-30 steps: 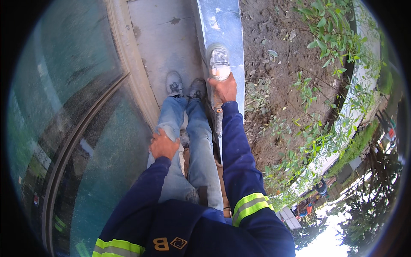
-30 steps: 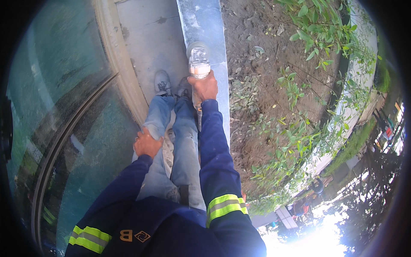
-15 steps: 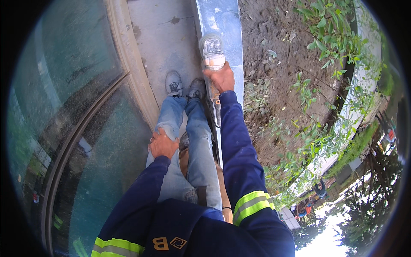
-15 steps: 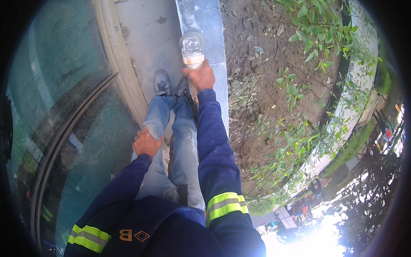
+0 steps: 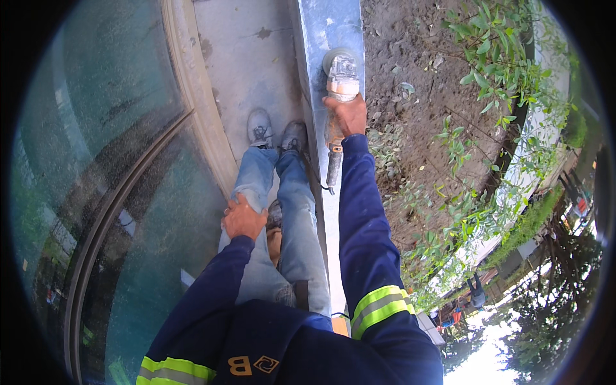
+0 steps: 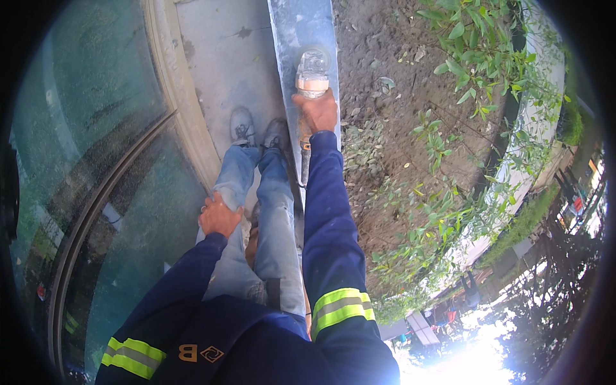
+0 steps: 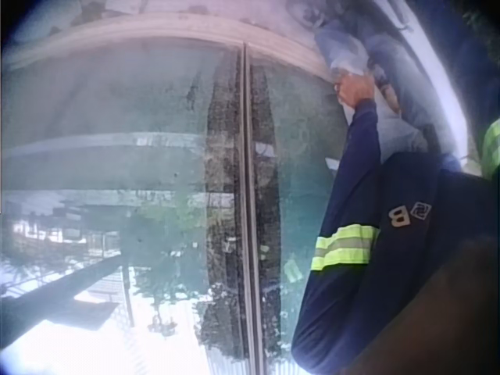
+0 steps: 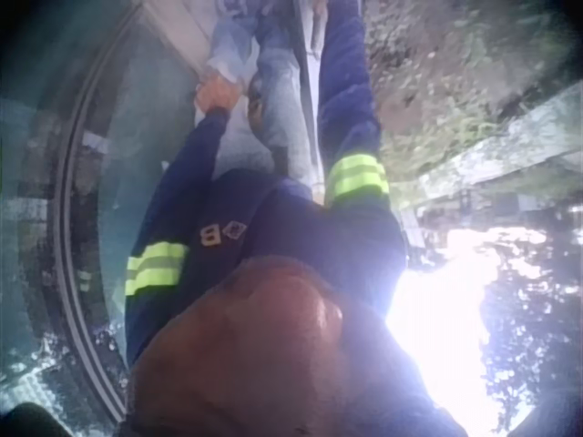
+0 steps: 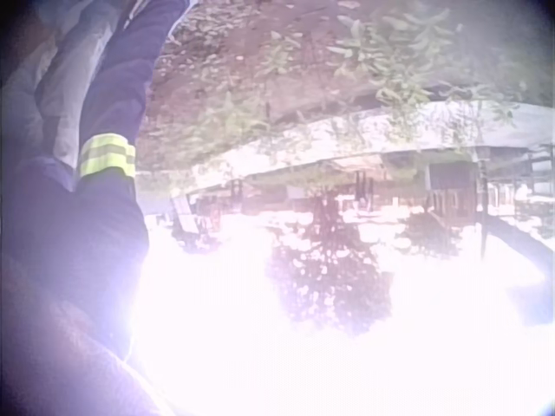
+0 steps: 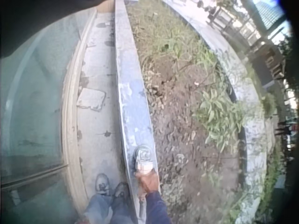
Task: The person uses an angle grinder to grind a concrete ledge adjacent to a glass wall. The person holds the tool with both hands and moves it along the ledge surface, generating dust.
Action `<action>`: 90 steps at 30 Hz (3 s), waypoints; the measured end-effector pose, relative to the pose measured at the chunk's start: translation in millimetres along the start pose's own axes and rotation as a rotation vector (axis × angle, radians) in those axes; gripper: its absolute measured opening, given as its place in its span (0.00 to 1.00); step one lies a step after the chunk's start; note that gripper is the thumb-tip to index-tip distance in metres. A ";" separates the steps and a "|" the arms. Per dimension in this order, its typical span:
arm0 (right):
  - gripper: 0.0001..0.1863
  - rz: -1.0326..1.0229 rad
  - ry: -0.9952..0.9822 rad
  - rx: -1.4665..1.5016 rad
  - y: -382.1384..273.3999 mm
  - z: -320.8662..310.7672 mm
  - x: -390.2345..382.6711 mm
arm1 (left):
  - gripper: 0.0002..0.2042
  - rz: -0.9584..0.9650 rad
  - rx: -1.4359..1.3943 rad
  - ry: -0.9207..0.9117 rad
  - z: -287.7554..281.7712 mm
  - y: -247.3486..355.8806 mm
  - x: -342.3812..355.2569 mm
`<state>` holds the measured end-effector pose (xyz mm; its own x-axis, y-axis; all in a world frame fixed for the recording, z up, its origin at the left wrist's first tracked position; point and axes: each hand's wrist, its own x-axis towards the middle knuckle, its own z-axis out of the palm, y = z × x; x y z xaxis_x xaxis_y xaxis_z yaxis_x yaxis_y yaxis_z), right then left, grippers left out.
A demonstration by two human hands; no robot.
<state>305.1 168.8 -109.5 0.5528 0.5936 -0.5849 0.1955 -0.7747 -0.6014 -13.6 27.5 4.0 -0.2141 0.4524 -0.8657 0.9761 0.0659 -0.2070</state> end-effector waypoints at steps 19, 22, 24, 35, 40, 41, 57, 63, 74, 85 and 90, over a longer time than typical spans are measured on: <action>0.34 -0.050 0.025 0.137 -5.2 9.9 23.5 | 0.42 0.002 -0.009 0.012 -5.7 2.1 4.4; 0.32 -0.035 0.007 0.127 -14.3 3.4 31.2 | 0.43 -0.004 -0.011 0.006 -4.7 -1.0 3.3; 0.32 -0.049 -0.008 0.097 -17.5 2.8 31.0 | 0.43 -0.009 -0.007 -0.019 -6.5 -0.7 4.4; 0.41 0.002 -0.086 -0.124 -44.1 23.9 10.4 | 0.49 0.005 -0.013 -0.059 -5.9 -0.1 9.2; 0.40 -0.049 -0.010 0.112 -18.0 15.3 34.8 | 0.49 0.015 -0.010 -0.045 -4.1 3.2 9.0; 0.36 -0.040 0.006 0.113 -11.7 9.9 41.5 | 0.49 0.021 -0.009 -0.042 -4.2 4.5 8.9; 0.44 -0.003 -0.080 -0.136 -48.1 28.1 24.0 | 0.48 0.006 -0.007 -0.065 -9.6 5.7 8.2; 0.31 -0.082 0.066 0.070 -25.4 10.7 55.2 | 0.48 0.021 -0.031 -0.064 -11.7 5.0 8.5; 0.44 0.006 -0.112 -0.180 -65.7 37.1 30.6 | 0.49 -0.002 -0.020 -0.073 -11.3 4.2 10.4; 0.33 -0.077 0.007 0.101 -41.3 6.1 60.6 | 0.48 -0.010 -0.063 -0.097 -8.6 -0.3 11.5; 0.41 -0.115 -0.019 -0.027 -40.8 22.8 59.6 | 0.47 0.004 -0.058 -0.090 -16.8 7.3 10.7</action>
<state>311.6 240.9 -132.3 0.5097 0.6829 -0.5234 0.2787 -0.7066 -0.6505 -8.1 47.7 0.9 -0.2099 0.3712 -0.9045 0.9769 0.1169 -0.1787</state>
